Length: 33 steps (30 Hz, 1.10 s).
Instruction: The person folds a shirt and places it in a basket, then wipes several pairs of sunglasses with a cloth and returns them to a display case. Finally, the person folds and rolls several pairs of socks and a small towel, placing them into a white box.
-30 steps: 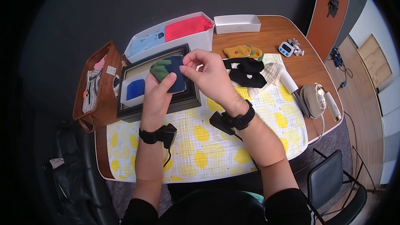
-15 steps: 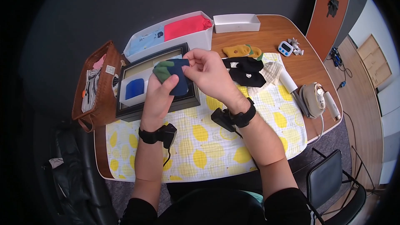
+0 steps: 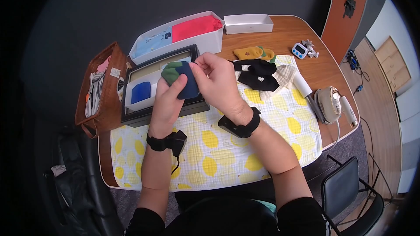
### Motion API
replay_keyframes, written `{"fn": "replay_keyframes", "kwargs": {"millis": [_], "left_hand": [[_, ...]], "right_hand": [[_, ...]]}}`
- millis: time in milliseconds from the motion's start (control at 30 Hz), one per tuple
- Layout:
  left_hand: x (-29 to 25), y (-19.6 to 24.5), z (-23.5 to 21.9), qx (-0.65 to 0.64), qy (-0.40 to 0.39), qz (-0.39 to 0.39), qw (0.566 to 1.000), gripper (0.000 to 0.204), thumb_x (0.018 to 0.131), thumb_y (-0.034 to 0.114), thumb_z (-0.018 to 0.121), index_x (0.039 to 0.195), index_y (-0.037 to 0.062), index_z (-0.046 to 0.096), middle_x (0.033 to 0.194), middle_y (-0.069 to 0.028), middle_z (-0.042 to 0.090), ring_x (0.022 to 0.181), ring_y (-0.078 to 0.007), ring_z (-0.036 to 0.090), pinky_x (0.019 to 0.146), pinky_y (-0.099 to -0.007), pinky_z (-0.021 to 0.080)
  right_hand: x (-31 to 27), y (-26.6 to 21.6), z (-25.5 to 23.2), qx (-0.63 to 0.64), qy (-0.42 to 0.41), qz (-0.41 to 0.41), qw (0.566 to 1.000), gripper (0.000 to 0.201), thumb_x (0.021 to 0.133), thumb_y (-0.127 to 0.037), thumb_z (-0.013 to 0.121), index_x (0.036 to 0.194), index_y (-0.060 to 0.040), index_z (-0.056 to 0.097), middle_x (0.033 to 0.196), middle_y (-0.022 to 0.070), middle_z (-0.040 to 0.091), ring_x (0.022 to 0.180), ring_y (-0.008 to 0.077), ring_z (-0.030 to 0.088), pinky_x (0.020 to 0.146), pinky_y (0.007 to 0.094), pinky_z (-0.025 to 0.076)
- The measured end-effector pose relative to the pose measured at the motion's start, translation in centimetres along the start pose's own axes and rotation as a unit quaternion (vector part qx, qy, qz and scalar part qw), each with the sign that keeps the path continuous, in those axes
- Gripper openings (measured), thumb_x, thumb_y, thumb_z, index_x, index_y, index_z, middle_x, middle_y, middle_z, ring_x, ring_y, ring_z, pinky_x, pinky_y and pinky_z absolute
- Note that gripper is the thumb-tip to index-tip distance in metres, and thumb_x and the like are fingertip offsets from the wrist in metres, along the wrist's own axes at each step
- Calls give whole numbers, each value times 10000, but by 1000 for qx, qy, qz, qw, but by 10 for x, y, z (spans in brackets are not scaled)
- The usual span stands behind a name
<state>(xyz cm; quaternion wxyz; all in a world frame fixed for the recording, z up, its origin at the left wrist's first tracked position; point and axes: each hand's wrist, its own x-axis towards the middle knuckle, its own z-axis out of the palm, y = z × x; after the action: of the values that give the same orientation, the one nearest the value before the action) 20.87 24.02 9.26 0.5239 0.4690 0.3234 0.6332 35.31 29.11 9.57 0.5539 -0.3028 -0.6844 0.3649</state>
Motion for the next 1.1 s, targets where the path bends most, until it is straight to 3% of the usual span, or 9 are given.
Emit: {"fn": "replay_keyframes", "kwargs": {"millis": [233,300,333,433,567,633,767,967,1100], "left_hand": [[1,1,1,-50,51,31,997,280,969,146,691,1196,-2,623,1103,-61,681,968,-124,664,868,-269,536],[1,2,-2,-45,61,45,996,268,969,144,690,1184,-3,629,1094,-61,685,948,-122,667,861,-265,535],[1,2,-3,-35,81,55,995,253,969,142,688,1168,-5,636,1082,-60,689,935,-118,668,853,-263,535],[3,4,-4,-33,97,62,993,223,970,135,684,1139,-8,650,1061,-56,696,922,-110,667,839,-259,535],[4,3,-5,-45,104,50,992,215,967,128,685,1129,-10,660,1052,-57,701,925,-103,663,829,-260,538],[4,9,-6,-17,98,40,994,217,964,126,688,1132,-10,660,1055,-60,701,927,-103,663,832,-261,539],[4,11,-7,12,73,28,997,240,948,114,705,1146,-12,654,1069,-68,700,937,-109,662,842,-264,544],[6,2,-12,19,73,34,997,345,901,59,749,1209,-27,618,1107,-74,689,970,-118,655,877,-270,539],[5,2,-8,26,58,36,997,381,888,44,758,1229,-30,605,1111,-71,682,993,-117,643,903,-273,529]], "right_hand": [[-3,3,9,138,-14,40,989,182,992,-137,621,930,31,595,686,73,617,638,111,570,607,279,482],[-7,1,11,43,-57,63,995,208,1016,-152,574,891,14,566,676,134,610,618,235,615,593,346,480],[-7,-8,10,-64,-62,13,996,254,1022,-174,550,834,-4,539,693,205,610,642,382,623,595,434,475],[-8,-5,12,-141,-98,-10,985,267,1012,-192,560,818,-8,541,713,228,615,676,432,619,613,484,479],[-9,-5,13,-208,-60,-64,974,251,988,-185,590,804,-18,553,696,203,616,629,414,608,602,480,475],[-5,0,10,-302,-5,-157,940,229,960,-156,615,779,-31,552,669,181,603,603,398,595,588,457,469],[-4,-2,8,-315,28,-162,935,187,926,-79,648,770,-37,554,641,163,577,582,357,589,547,423,450],[-2,2,9,-178,56,-151,971,84,837,-31,715,860,-2,640,732,156,603,681,334,612,621,392,474],[0,4,3,-57,12,-41,997,143,842,24,701,984,28,690,802,114,668,740,204,653,676,326,508]]}}
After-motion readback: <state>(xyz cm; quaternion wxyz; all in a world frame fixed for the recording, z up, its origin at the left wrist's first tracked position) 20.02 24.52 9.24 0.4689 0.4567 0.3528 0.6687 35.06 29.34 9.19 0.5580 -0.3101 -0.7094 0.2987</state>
